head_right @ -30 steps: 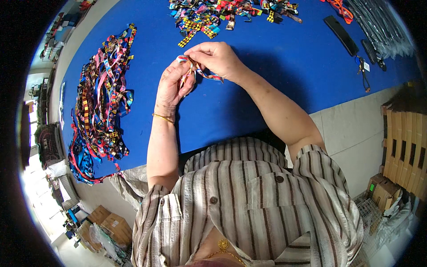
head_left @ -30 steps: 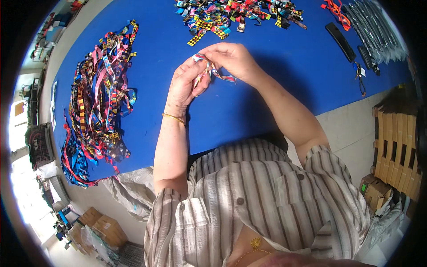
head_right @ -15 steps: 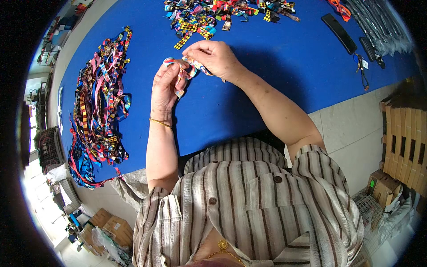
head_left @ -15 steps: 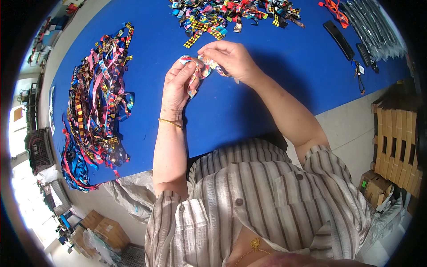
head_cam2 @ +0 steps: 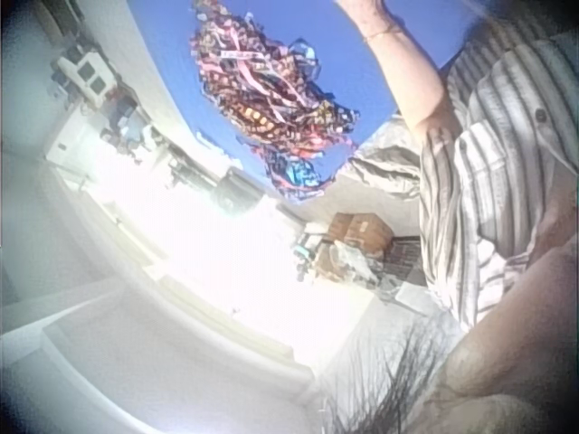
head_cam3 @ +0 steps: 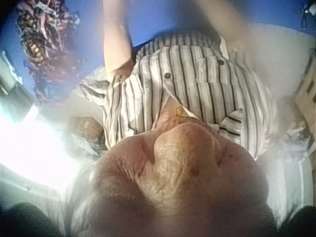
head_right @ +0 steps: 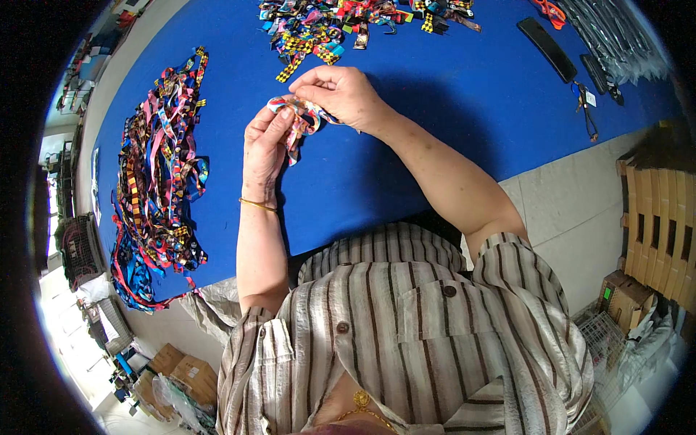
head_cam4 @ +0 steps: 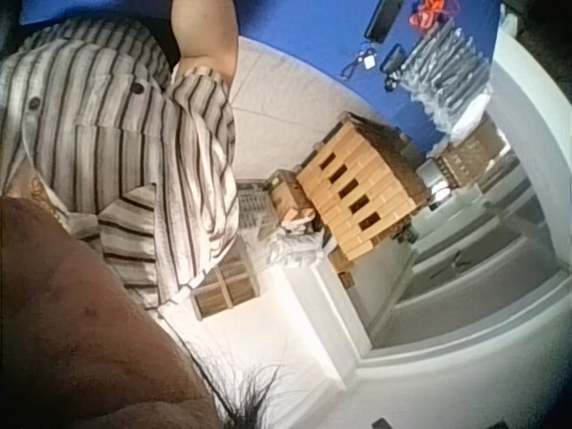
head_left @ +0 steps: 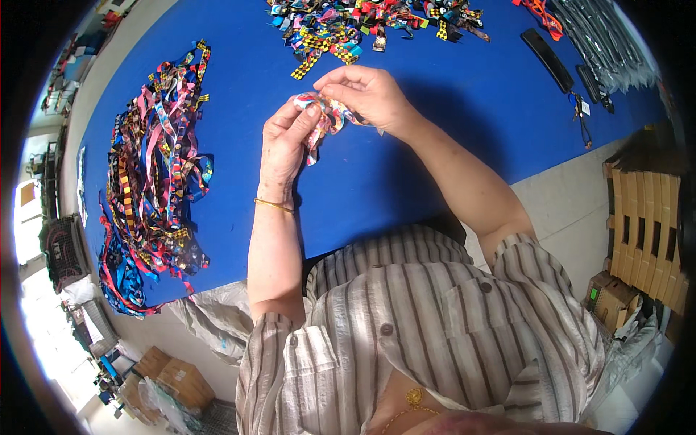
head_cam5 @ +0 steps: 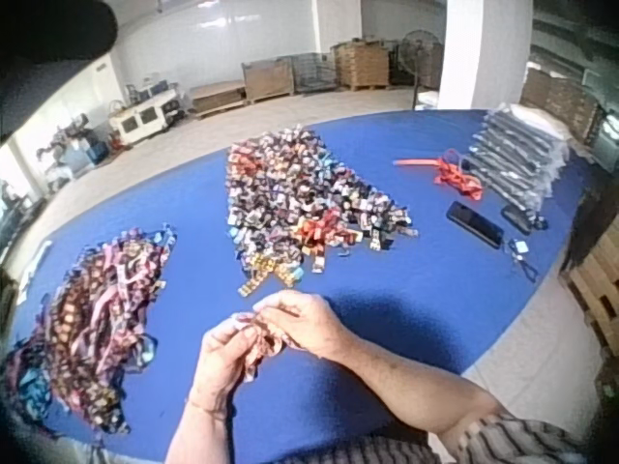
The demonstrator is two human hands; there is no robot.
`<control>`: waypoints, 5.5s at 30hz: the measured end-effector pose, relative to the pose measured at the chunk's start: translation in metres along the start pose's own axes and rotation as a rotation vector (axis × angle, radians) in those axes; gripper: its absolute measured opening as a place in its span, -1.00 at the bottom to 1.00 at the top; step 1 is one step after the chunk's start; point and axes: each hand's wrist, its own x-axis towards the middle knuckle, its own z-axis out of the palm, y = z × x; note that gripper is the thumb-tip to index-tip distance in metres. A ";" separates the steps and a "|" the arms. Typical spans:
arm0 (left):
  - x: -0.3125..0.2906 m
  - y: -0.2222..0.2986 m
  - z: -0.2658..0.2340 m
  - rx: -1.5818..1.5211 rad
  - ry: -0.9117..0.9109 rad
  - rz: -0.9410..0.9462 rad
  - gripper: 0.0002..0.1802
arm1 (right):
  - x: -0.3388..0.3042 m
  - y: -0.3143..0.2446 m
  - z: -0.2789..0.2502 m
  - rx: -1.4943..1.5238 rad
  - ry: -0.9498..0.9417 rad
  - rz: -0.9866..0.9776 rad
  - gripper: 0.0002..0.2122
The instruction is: Assembling or inspecting colorful lanyards and ribbons on a work table.
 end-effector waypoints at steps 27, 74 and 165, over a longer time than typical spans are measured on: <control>0.015 -0.009 -0.024 -0.267 0.060 0.084 -0.83 | 0.006 0.008 -0.012 -0.050 0.089 -0.016 -0.86; 0.011 -0.002 -0.014 -0.278 0.023 -0.012 -0.79 | 0.002 0.016 0.001 -0.005 -0.052 0.029 -0.87; -0.001 0.007 -0.009 0.029 -0.121 -0.012 -0.72 | -0.002 -0.005 -0.007 -0.527 -0.249 -0.330 -0.68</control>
